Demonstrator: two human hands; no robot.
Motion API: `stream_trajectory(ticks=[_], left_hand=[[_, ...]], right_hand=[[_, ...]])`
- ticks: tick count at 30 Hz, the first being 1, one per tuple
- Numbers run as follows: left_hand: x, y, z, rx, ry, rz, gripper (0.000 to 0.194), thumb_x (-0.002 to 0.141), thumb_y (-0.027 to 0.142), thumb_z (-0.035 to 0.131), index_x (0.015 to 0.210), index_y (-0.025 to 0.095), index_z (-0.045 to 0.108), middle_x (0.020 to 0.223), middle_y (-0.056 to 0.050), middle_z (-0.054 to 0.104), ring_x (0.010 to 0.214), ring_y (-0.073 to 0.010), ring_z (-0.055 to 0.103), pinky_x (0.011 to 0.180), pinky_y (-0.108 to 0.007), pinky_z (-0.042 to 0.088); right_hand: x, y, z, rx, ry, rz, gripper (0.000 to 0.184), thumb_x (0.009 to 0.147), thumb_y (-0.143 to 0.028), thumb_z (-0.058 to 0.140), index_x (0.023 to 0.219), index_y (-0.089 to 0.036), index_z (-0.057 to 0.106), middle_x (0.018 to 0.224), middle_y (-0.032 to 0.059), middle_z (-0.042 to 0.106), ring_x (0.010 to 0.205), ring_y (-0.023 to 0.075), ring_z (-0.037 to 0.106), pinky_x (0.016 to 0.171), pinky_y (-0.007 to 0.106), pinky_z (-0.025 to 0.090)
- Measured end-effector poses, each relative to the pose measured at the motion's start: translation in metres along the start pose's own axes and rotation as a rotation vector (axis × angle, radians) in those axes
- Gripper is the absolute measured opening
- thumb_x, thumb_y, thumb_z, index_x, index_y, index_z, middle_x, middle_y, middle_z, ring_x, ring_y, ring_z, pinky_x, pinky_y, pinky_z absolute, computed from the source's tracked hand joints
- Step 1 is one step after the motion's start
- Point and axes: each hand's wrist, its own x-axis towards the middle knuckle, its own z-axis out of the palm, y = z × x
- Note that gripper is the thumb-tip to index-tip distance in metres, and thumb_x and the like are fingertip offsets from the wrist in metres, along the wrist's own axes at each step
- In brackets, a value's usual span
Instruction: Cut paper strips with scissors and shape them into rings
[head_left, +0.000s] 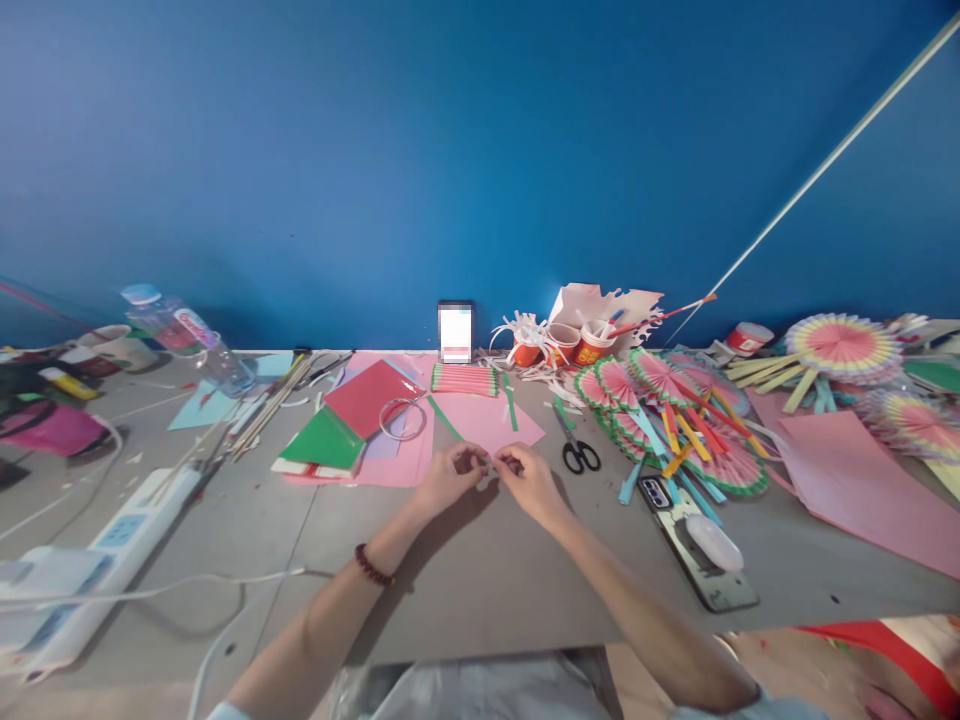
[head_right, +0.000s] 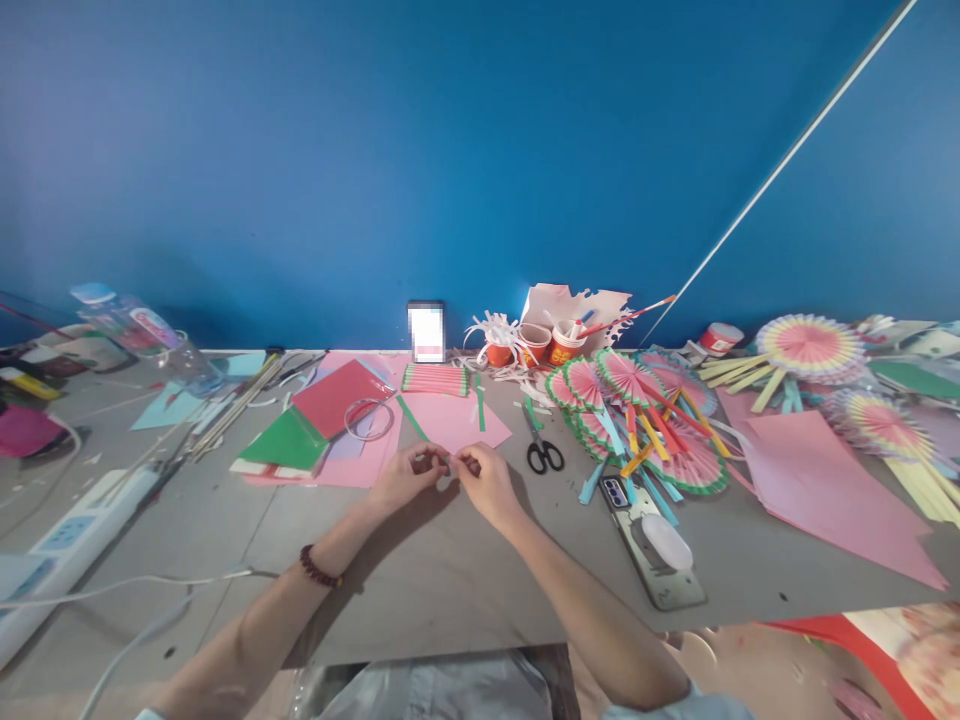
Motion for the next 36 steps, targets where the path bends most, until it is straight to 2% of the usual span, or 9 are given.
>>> stream_trajectory(ticks=[3,6,10,15,20,26,32,36], left_hand=[[-0.002,-0.001,0.001,0.145,-0.032,0.104,0.015,0.071,0.024,0.063,0.085,0.017,0.065,0.066,0.001,0.061,0.053,-0.0108,0.05,0.051,-0.024,0.037],[-0.004,0.0,0.001,0.305,0.028,0.225,0.009,0.076,0.026,0.061,0.077,0.018,0.065,0.07,-0.001,0.062,0.059,-0.0126,0.05,0.055,-0.026,0.037],[-0.007,0.001,0.0,0.423,0.079,0.3,0.016,0.083,0.03,0.056,0.078,0.018,0.066,0.073,-0.002,0.06,0.064,-0.0139,0.052,0.058,-0.026,0.037],[-0.008,0.001,-0.001,0.423,0.082,0.327,0.023,0.086,0.036,0.055,0.078,0.018,0.066,0.072,-0.001,0.057,0.064,-0.0138,0.052,0.058,-0.025,0.038],[-0.008,0.001,0.0,0.444,0.076,0.334,0.022,0.086,0.036,0.055,0.079,0.018,0.066,0.074,-0.001,0.058,0.062,-0.0135,0.052,0.056,-0.025,0.038],[-0.007,0.0,0.0,0.386,0.038,0.383,0.02,0.087,0.03,0.053,0.078,0.018,0.066,0.075,-0.003,0.058,0.067,-0.0151,0.053,0.059,-0.027,0.04],[-0.006,-0.001,0.001,0.306,0.013,0.371,0.016,0.085,0.026,0.056,0.075,0.019,0.066,0.076,-0.004,0.057,0.069,-0.0155,0.053,0.061,-0.028,0.04],[-0.007,-0.001,0.002,0.305,0.023,0.366,0.015,0.084,0.026,0.056,0.075,0.019,0.066,0.077,-0.003,0.056,0.07,-0.0148,0.052,0.061,-0.027,0.04]], right_hand=[[0.001,0.0,-0.001,0.002,-0.005,0.022,0.014,0.08,-0.028,0.053,0.074,-0.018,0.061,0.073,0.0031,0.063,0.062,0.0141,0.057,0.061,0.026,0.047],[0.001,0.001,0.0,-0.003,-0.018,0.029,0.013,0.08,-0.027,0.053,0.073,-0.018,0.06,0.073,0.0026,0.061,0.062,0.0141,0.056,0.061,0.026,0.046],[0.001,0.004,0.0,0.016,-0.035,-0.007,0.011,0.08,-0.027,0.057,0.075,-0.018,0.062,0.074,0.0016,0.061,0.062,0.0131,0.054,0.06,0.025,0.045],[0.002,0.001,-0.004,0.023,-0.052,-0.01,0.017,0.079,-0.035,0.063,0.076,-0.019,0.063,0.074,0.0017,0.061,0.061,0.013,0.053,0.06,0.025,0.043],[0.004,-0.002,-0.007,0.131,-0.126,0.15,0.022,0.075,-0.041,0.063,0.074,-0.018,0.062,0.07,-0.0001,0.06,0.062,0.013,0.053,0.058,0.024,0.042],[0.006,-0.003,-0.01,0.243,-0.195,0.328,0.024,0.071,-0.04,0.066,0.076,-0.017,0.06,0.059,-0.0037,0.053,0.055,0.0112,0.047,0.051,0.022,0.034],[0.007,-0.014,-0.018,0.274,-0.225,0.337,0.022,0.066,-0.033,0.07,0.078,-0.018,0.06,0.06,-0.0062,0.049,0.055,0.0093,0.045,0.053,0.02,0.035],[0.008,-0.016,-0.02,0.267,-0.246,0.358,0.019,0.066,-0.033,0.069,0.075,-0.018,0.063,0.062,-0.004,0.053,0.058,0.0103,0.047,0.052,0.02,0.036]])
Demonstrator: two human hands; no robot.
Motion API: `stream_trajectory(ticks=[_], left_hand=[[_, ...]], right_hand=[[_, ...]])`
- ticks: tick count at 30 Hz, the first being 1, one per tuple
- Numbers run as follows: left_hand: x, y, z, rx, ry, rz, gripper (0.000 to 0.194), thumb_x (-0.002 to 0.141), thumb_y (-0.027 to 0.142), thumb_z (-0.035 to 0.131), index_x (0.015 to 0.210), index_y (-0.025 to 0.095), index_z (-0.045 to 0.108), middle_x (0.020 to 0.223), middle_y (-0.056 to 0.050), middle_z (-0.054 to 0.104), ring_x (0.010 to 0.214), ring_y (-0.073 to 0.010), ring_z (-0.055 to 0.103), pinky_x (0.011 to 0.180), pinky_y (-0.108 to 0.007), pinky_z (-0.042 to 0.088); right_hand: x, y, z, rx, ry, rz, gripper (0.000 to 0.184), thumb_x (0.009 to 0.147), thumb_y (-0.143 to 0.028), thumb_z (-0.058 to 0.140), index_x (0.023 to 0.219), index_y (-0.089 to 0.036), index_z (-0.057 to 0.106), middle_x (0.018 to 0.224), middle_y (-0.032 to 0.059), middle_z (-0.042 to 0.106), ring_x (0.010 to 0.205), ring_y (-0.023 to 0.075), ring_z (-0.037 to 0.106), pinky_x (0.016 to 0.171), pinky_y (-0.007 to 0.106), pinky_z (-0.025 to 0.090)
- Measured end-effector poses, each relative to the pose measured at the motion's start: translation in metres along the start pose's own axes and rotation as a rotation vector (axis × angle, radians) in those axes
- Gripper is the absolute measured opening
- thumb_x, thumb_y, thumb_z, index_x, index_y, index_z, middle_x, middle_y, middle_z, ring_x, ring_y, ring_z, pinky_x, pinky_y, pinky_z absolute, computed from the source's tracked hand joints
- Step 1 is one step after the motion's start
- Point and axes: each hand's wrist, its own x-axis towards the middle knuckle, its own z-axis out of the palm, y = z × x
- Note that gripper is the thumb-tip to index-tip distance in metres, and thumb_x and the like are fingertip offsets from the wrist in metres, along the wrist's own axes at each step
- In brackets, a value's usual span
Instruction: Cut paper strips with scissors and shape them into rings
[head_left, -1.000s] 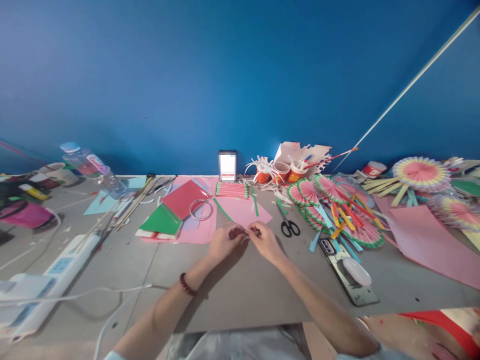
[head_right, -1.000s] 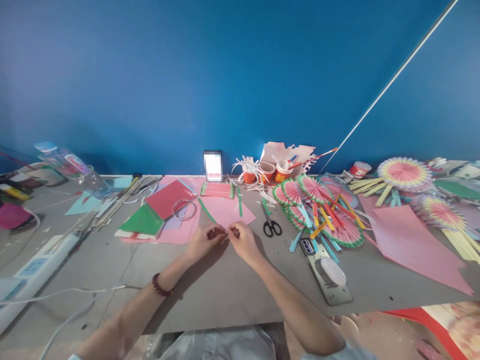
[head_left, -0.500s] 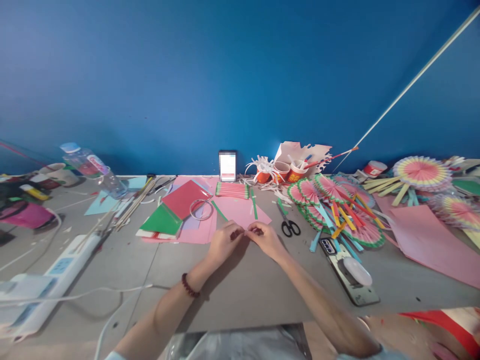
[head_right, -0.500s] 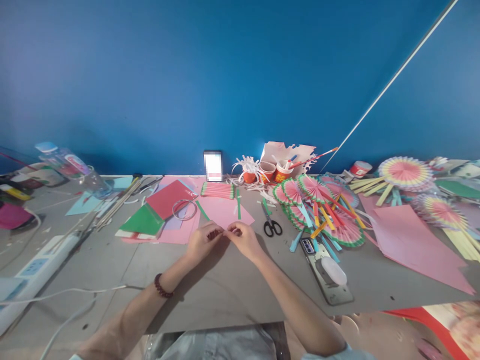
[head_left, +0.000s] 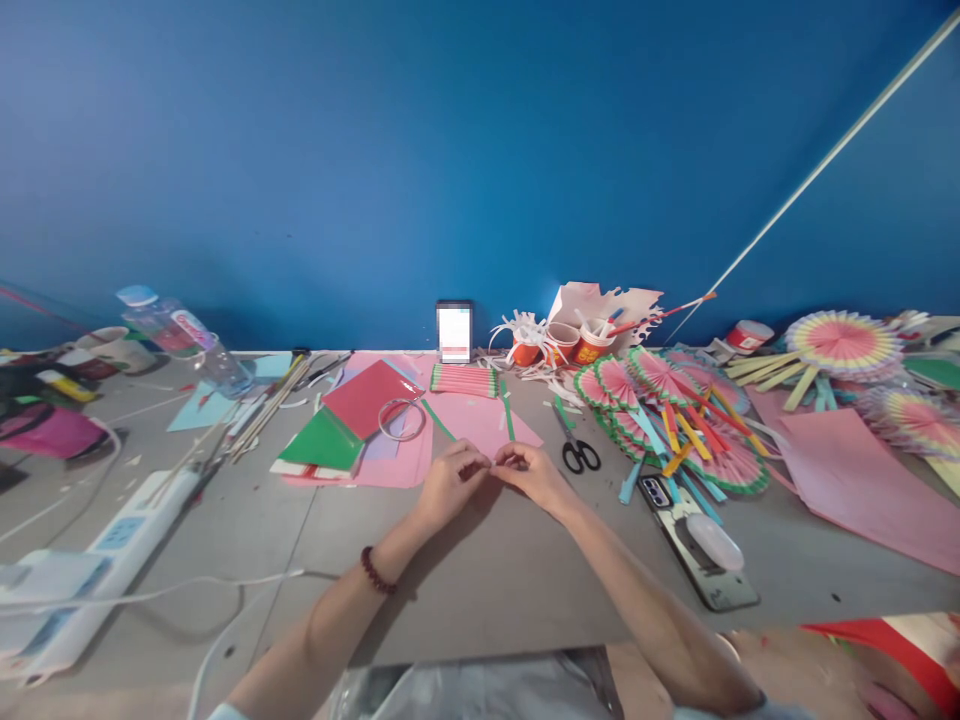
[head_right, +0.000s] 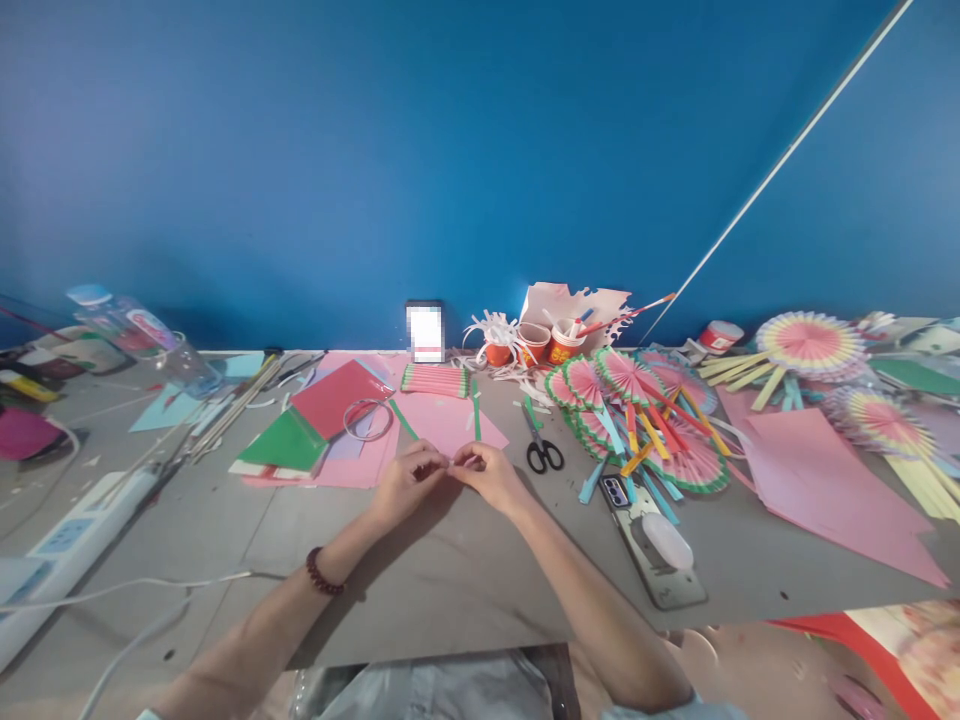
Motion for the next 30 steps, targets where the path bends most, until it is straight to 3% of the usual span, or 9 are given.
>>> stream_trajectory(ticks=[11,18,25,30], left_hand=[[-0.0004,-0.002,-0.0007,0.012,-0.01,0.019,0.01,0.083,0.022,0.058,0.074,0.02,0.063,0.078,-0.004,0.056,0.067,-0.0157,0.051,0.06,-0.029,0.04],[0.0005,0.0001,-0.0022,0.017,-0.04,0.012,0.01,0.084,0.025,0.058,0.079,0.019,0.064,0.081,-0.001,0.056,0.069,-0.013,0.051,0.062,-0.026,0.04],[0.0001,-0.0016,-0.0001,0.039,-0.014,0.008,0.01,0.083,0.021,0.055,0.075,0.019,0.061,0.08,-0.001,0.055,0.07,-0.0128,0.05,0.062,-0.025,0.04],[0.0022,0.005,-0.0046,-0.027,0.04,-0.029,0.014,0.082,0.027,0.056,0.073,0.018,0.059,0.075,-0.001,0.055,0.068,-0.0133,0.05,0.06,-0.025,0.04]], right_hand=[[-0.0015,-0.0027,0.0029,0.085,0.001,0.041,0.025,0.061,-0.031,0.071,0.08,-0.014,0.068,0.064,-0.0022,0.057,0.059,0.01,0.046,0.055,0.022,0.036],[0.0014,0.0015,0.0033,0.104,-0.025,0.111,0.026,0.059,-0.04,0.071,0.067,-0.018,0.061,0.049,-0.0077,0.043,0.046,0.0073,0.036,0.044,0.019,0.027],[0.0015,0.0038,0.0034,0.065,0.029,0.017,0.02,0.064,-0.036,0.071,0.068,-0.017,0.065,0.053,-0.0044,0.054,0.05,0.0092,0.047,0.047,0.02,0.035],[0.0015,0.0023,0.0028,0.049,0.034,-0.044,0.025,0.075,-0.038,0.06,0.086,-0.017,0.069,0.062,-0.0008,0.061,0.05,0.0101,0.049,0.047,0.021,0.039]])
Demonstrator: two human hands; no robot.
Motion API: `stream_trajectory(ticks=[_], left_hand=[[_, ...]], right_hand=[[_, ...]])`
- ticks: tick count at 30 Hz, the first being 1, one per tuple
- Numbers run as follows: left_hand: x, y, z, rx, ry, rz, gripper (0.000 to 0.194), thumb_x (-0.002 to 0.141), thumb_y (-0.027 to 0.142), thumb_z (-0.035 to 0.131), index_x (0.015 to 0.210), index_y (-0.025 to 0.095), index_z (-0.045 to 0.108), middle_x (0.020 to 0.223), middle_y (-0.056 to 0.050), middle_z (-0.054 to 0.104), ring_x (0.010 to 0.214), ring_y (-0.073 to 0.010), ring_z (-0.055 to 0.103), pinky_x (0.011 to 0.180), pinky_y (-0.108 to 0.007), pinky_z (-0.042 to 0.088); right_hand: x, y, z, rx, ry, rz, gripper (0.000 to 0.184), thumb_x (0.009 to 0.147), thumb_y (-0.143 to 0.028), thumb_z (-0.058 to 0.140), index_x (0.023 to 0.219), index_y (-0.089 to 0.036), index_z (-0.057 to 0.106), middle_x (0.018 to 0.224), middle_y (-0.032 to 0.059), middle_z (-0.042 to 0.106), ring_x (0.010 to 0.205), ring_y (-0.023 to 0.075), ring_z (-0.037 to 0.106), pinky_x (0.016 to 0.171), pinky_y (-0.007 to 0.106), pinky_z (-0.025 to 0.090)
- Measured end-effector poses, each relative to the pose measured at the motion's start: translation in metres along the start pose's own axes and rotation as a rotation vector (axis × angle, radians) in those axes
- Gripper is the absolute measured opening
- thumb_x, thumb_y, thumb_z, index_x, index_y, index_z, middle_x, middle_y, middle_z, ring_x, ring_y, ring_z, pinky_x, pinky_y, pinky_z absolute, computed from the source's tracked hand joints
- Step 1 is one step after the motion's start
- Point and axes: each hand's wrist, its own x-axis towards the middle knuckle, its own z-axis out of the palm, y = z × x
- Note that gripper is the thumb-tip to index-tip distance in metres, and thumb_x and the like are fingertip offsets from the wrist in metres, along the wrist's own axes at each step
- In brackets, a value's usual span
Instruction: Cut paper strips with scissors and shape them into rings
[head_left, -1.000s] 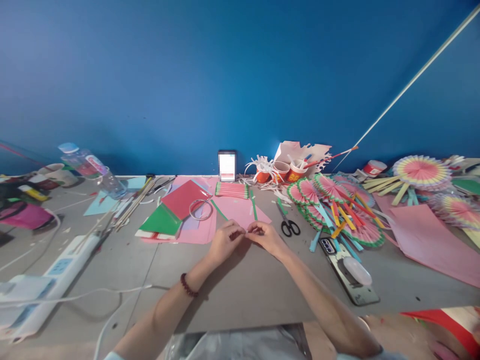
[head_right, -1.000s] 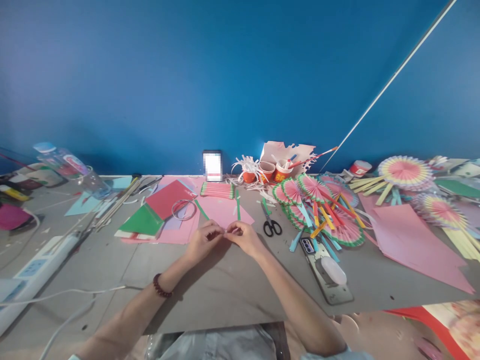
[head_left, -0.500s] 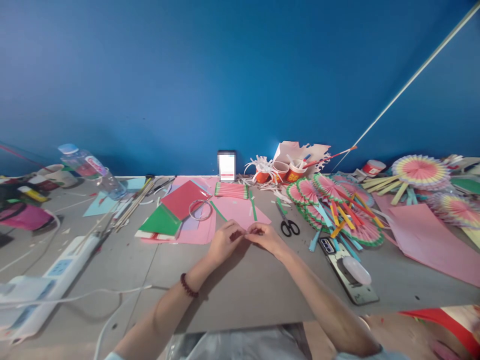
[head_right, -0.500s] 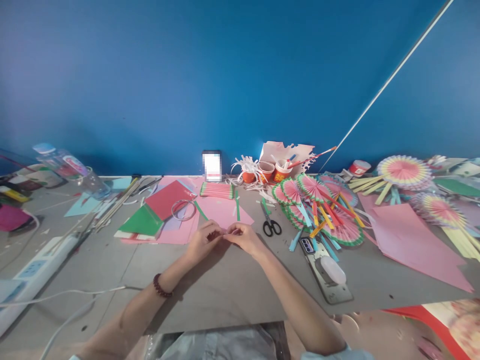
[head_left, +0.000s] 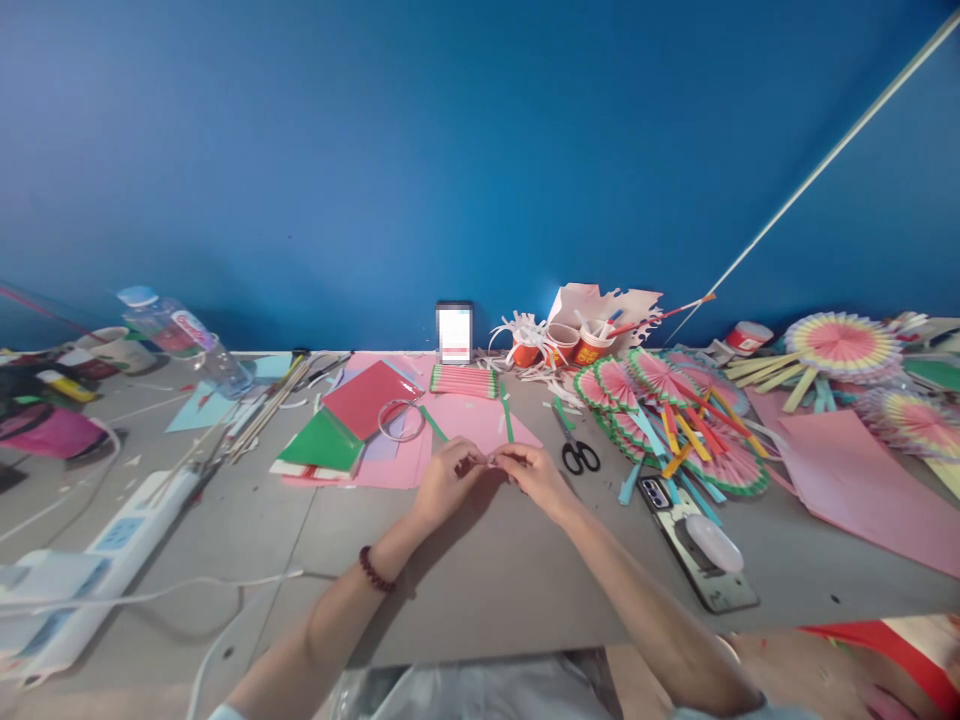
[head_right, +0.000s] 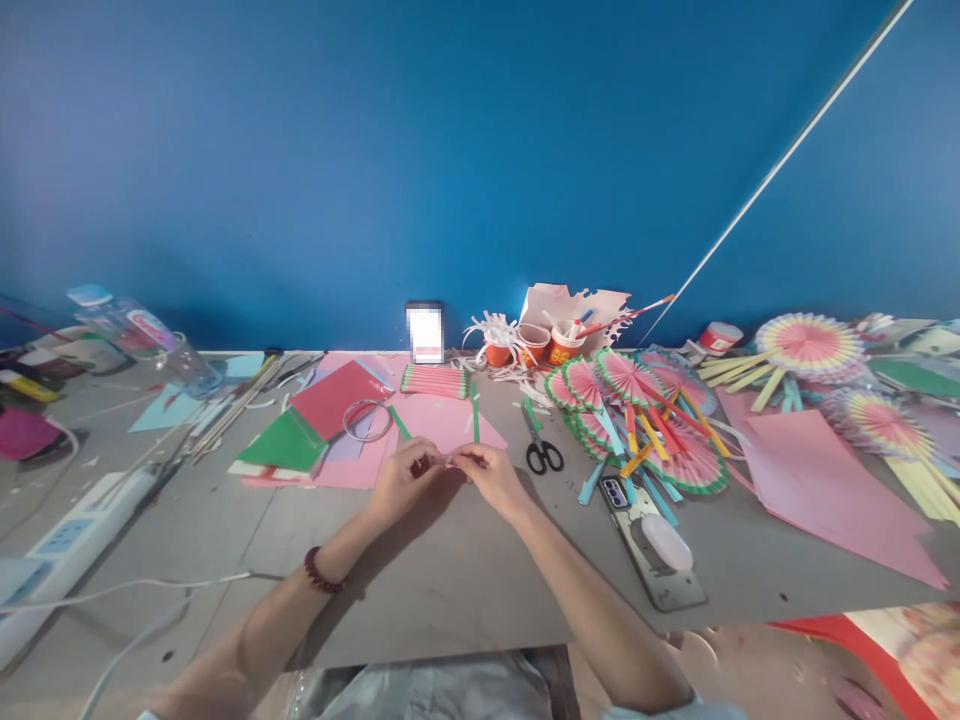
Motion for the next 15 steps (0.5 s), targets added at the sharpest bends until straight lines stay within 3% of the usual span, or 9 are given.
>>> stream_trajectory(ticks=[4,9,15], left_hand=[[0.0001,0.0015,-0.0005,-0.046,0.003,-0.064,0.012,0.08,0.028,0.06,0.073,0.018,0.059,0.069,0.001,0.057,0.06,-0.0112,0.048,0.057,-0.024,0.038],[-0.0001,-0.002,0.0021,-0.063,0.013,-0.073,0.018,0.08,0.035,0.061,0.074,0.018,0.062,0.07,0.0,0.059,0.058,-0.0111,0.047,0.056,-0.025,0.037],[0.0011,-0.002,0.0011,-0.062,0.014,-0.039,0.017,0.079,0.034,0.062,0.074,0.019,0.065,0.072,-0.002,0.06,0.062,-0.0127,0.049,0.057,-0.025,0.038]], right_hand=[[-0.0025,0.0025,0.0014,-0.106,0.098,-0.182,0.023,0.077,-0.032,0.058,0.094,-0.018,0.066,0.079,0.0034,0.068,0.065,0.0136,0.059,0.059,0.024,0.047],[-0.0075,0.002,0.0028,-0.358,0.115,-0.344,0.016,0.082,-0.027,0.053,0.08,-0.02,0.068,0.072,0.002,0.068,0.062,0.014,0.059,0.061,0.024,0.046],[-0.0056,0.0077,0.0013,-0.548,0.127,-0.461,0.02,0.085,-0.023,0.05,0.084,-0.021,0.07,0.077,0.0046,0.07,0.067,0.0166,0.061,0.066,0.027,0.047]])
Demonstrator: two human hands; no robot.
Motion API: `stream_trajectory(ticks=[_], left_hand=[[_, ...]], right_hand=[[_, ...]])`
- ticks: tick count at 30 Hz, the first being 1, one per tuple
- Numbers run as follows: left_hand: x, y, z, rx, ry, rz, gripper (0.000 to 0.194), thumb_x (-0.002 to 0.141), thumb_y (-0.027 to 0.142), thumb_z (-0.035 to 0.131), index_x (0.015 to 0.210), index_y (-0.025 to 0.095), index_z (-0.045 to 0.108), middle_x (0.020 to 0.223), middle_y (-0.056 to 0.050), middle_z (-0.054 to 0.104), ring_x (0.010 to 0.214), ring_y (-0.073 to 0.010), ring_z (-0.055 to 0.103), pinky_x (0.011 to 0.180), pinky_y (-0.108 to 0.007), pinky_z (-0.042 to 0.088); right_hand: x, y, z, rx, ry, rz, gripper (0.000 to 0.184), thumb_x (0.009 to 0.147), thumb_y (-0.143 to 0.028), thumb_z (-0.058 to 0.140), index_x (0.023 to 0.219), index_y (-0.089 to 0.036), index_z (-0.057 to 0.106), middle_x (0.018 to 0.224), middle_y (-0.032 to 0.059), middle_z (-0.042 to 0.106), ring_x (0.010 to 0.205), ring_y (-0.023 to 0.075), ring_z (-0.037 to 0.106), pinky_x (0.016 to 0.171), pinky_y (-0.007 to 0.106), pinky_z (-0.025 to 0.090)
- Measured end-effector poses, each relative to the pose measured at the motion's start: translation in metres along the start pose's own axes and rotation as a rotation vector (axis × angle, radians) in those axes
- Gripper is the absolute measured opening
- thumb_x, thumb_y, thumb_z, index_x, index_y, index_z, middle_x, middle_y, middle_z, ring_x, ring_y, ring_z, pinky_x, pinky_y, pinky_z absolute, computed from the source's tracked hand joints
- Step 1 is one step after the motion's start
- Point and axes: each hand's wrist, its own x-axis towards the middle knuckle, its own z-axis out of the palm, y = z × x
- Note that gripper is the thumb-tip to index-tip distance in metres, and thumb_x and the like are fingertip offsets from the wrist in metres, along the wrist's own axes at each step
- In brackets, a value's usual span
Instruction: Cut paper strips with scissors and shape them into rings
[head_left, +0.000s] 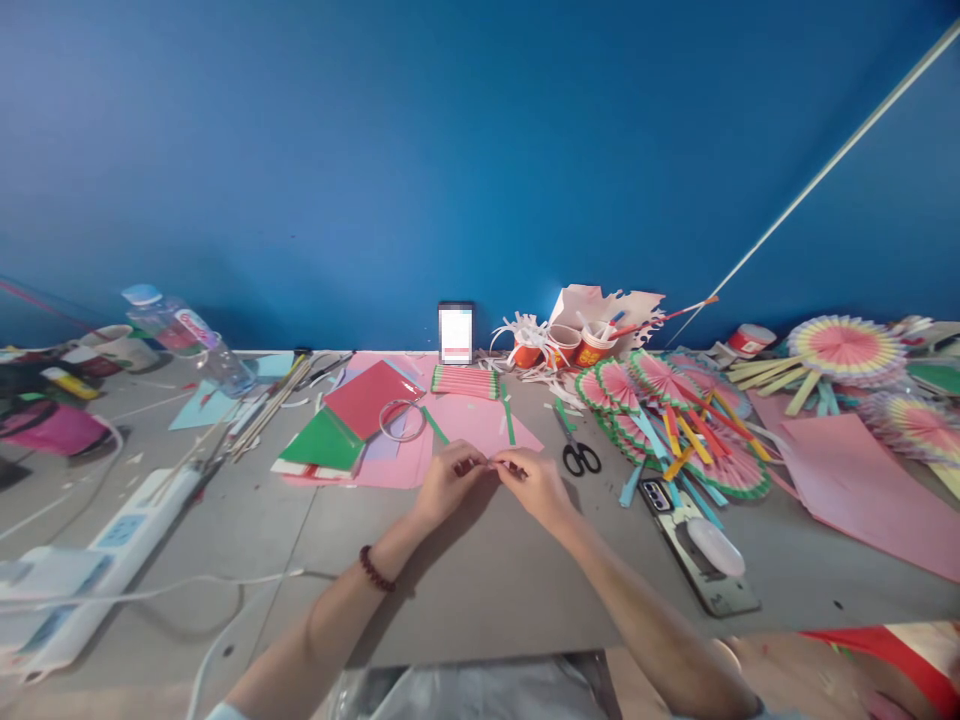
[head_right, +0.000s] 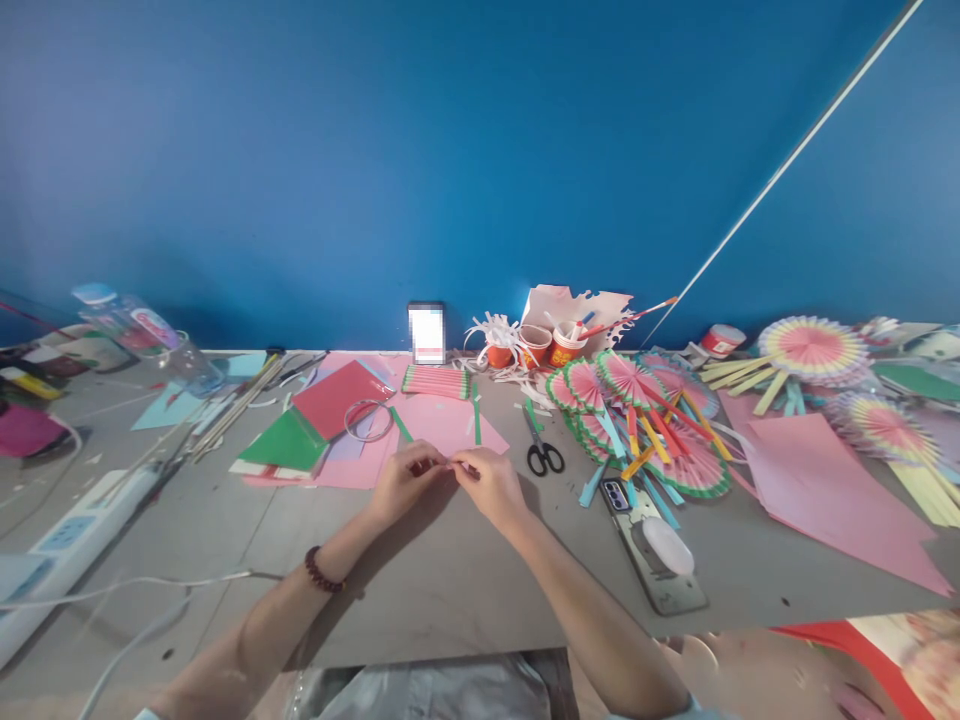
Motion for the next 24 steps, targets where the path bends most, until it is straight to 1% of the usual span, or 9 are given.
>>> stream_trajectory(ticks=[3,7,11,14,17,21,24], left_hand=[[0.0,-0.0024,0.0003,0.0,0.005,0.016,0.018,0.079,0.035,0.062,0.073,0.019,0.067,0.073,-0.002,0.06,0.064,-0.0135,0.05,0.057,-0.025,0.039],[0.0,-0.0057,0.0008,0.007,-0.009,0.033,0.017,0.08,0.033,0.061,0.076,0.019,0.069,0.076,-0.004,0.062,0.067,-0.0146,0.053,0.059,-0.026,0.04],[-0.0004,-0.0051,0.0007,0.001,-0.012,0.049,0.015,0.08,0.03,0.061,0.075,0.018,0.069,0.075,-0.005,0.062,0.069,-0.0149,0.054,0.059,-0.026,0.04],[-0.0014,-0.0049,0.0012,0.006,-0.005,0.051,0.015,0.08,0.029,0.061,0.074,0.018,0.068,0.074,-0.004,0.062,0.066,-0.0142,0.053,0.058,-0.026,0.039],[-0.0023,-0.0064,0.0021,0.01,-0.017,0.054,0.015,0.08,0.03,0.061,0.075,0.018,0.068,0.076,-0.004,0.062,0.068,-0.0145,0.053,0.06,-0.026,0.04],[-0.0021,-0.0082,0.0028,0.017,-0.023,0.073,0.017,0.082,0.032,0.061,0.076,0.018,0.069,0.075,-0.004,0.062,0.066,-0.0136,0.051,0.059,-0.025,0.039],[-0.0011,-0.0089,0.0027,0.012,-0.004,0.086,0.018,0.082,0.032,0.061,0.075,0.017,0.068,0.073,-0.004,0.062,0.064,-0.0128,0.05,0.057,-0.024,0.038]], right_hand=[[0.0002,0.0002,-0.0012,-0.122,-0.021,-0.072,0.021,0.086,-0.02,0.05,0.084,-0.023,0.07,0.078,0.0049,0.071,0.074,0.0178,0.063,0.07,0.028,0.047],[0.0008,-0.0025,-0.0054,-0.247,-0.068,-0.176,0.022,0.088,-0.016,0.048,0.089,-0.023,0.069,0.085,0.0047,0.073,0.084,0.0187,0.064,0.075,0.029,0.047],[0.0003,-0.0036,-0.0063,-0.329,-0.07,-0.246,0.024,0.088,-0.014,0.045,0.089,-0.022,0.069,0.083,0.0054,0.073,0.082,0.0192,0.064,0.071,0.029,0.047],[-0.0013,-0.0038,-0.0041,-0.367,-0.048,-0.267,0.026,0.086,-0.011,0.044,0.086,-0.021,0.068,0.078,0.0055,0.072,0.079,0.0194,0.064,0.069,0.029,0.047],[-0.0024,-0.004,-0.0013,-0.368,-0.012,-0.245,0.026,0.083,-0.009,0.045,0.083,-0.022,0.068,0.076,0.0048,0.071,0.078,0.0188,0.063,0.068,0.028,0.046],[-0.0019,-0.0014,0.0013,-0.274,0.049,-0.188,0.021,0.081,-0.01,0.05,0.079,-0.021,0.068,0.072,0.0033,0.069,0.072,0.017,0.062,0.065,0.026,0.045],[-0.0006,0.0022,0.0015,-0.19,0.042,-0.207,0.021,0.082,-0.01,0.052,0.082,-0.021,0.069,0.075,0.0021,0.07,0.073,0.0158,0.063,0.068,0.025,0.047]])
